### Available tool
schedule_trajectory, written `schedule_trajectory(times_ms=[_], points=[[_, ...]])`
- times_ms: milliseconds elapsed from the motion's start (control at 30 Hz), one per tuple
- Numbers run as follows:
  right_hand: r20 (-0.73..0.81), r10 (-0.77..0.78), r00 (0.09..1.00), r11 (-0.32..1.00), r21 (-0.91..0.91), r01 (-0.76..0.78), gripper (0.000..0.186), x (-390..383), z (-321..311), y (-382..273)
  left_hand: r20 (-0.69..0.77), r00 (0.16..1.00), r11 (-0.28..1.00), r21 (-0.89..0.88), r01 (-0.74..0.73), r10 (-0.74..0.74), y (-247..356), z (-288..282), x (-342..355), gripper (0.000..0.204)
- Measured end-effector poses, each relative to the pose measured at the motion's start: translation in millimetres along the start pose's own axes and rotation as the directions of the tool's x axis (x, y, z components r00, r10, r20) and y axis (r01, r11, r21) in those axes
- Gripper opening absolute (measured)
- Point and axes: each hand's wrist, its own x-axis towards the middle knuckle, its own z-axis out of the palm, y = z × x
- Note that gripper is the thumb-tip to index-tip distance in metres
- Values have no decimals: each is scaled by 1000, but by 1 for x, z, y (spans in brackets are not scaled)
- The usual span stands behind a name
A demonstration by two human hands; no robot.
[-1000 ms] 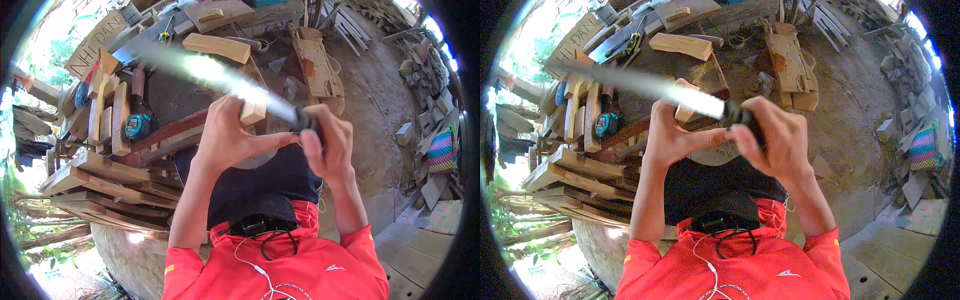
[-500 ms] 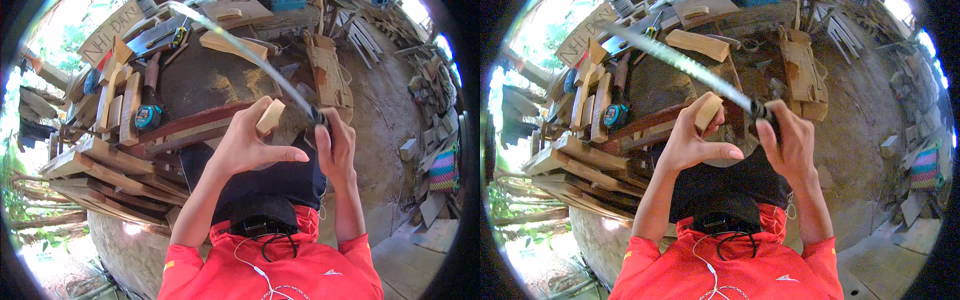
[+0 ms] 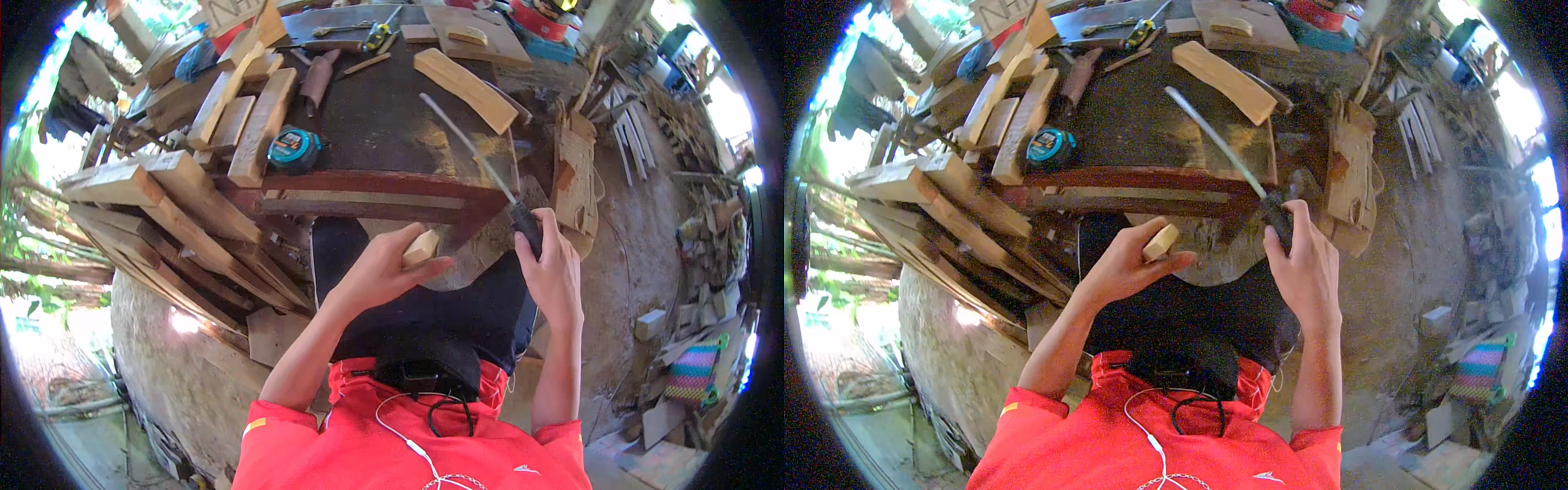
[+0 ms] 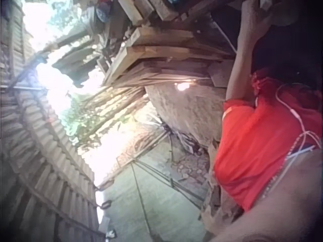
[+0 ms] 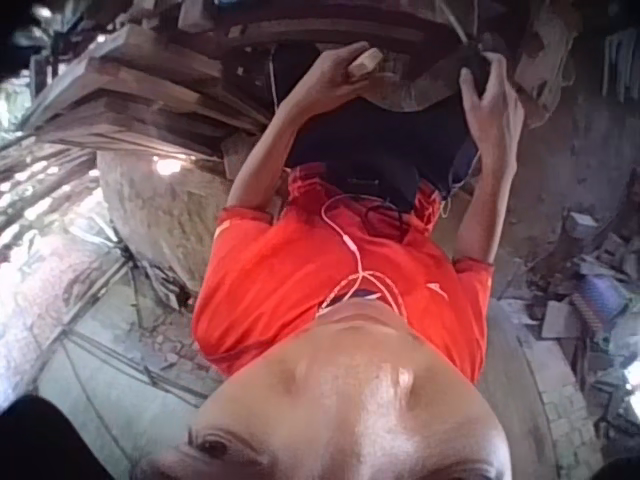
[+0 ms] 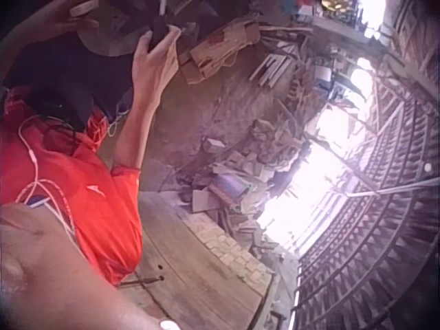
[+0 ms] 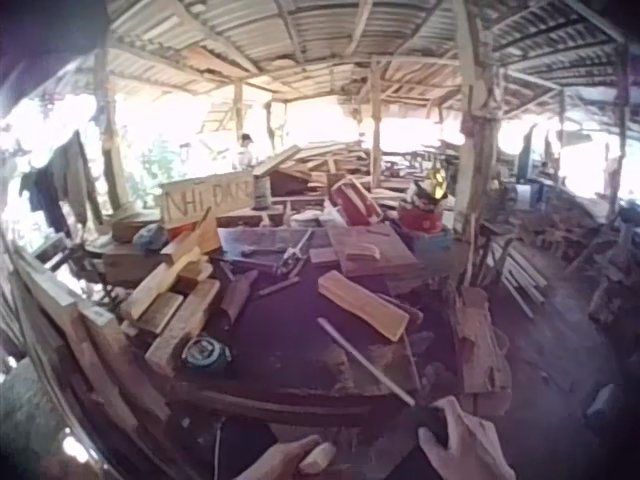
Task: Measure, cut, and sand small wooden blocks in a workshop.
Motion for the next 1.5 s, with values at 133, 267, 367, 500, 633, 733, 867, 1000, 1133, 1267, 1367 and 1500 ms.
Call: schedule_trajectory(times_ms=[133, 267, 367, 500, 633, 733, 867, 1000, 1133, 1267, 1367, 1500], points=[[39, -141, 989, 981, -132, 145, 27, 38, 3, -30, -131, 988, 996, 0, 84, -84, -34, -20, -33, 33], [15, -188, 982, 972, -143, 188, 29, 100, 21, -55, -286, 936, 979, -50, 198, -204, -54, -35, -65, 31], [-127, -387, 913, 922, -75, 380, 33, 154, 56, -77, -342, 908, 970, -76, 230, -242, -63, -48, -84, 30], [383, -245, 890, 777, 627, -56, 38, 169, 78, -107, -441, 851, 958, -161, 236, -284, -64, -67, -95, 26], [405, -330, 852, 520, 832, -194, 44, 132, 93, -151, -592, 796, 991, -113, 71, -125, -48, -90, -77, 16], [419, -331, 846, 469, 851, -238, 46, 101, 92, -176, -681, 726, 993, 15, -115, 94, -26, -108, -46, 18], [491, -291, 821, 555, 786, -273, 46, 72, 79, -183, -688, 725, 952, -199, -234, 35, 4, -114, -7, 24], [528, -267, 806, 572, 760, -308, 47, 58, 67, -171, -629, 729, 776, -590, -221, -271, 22, -110, 8, 26], [624, -318, 714, 382, 774, -506, 53, 51, 54, -155, -625, 761, 743, -591, -315, -174, 29, -104, 11, 21], [705, -465, 535, 44, 622, -782, 53, 43, 46, -139, -561, 811, 671, -666, -326, -163, 33, -97, 12, 19], [597, -581, 553, 123, 736, -665, 55, 30, 56, -132, -604, 787, 575, -690, -440, -123, 37, -89, 19, 16], [507, -711, 486, 164, 793, -587, 54, 9, 66, -122, -719, 689, 777, -480, -406, -84, 42, -91, 23, 13]])
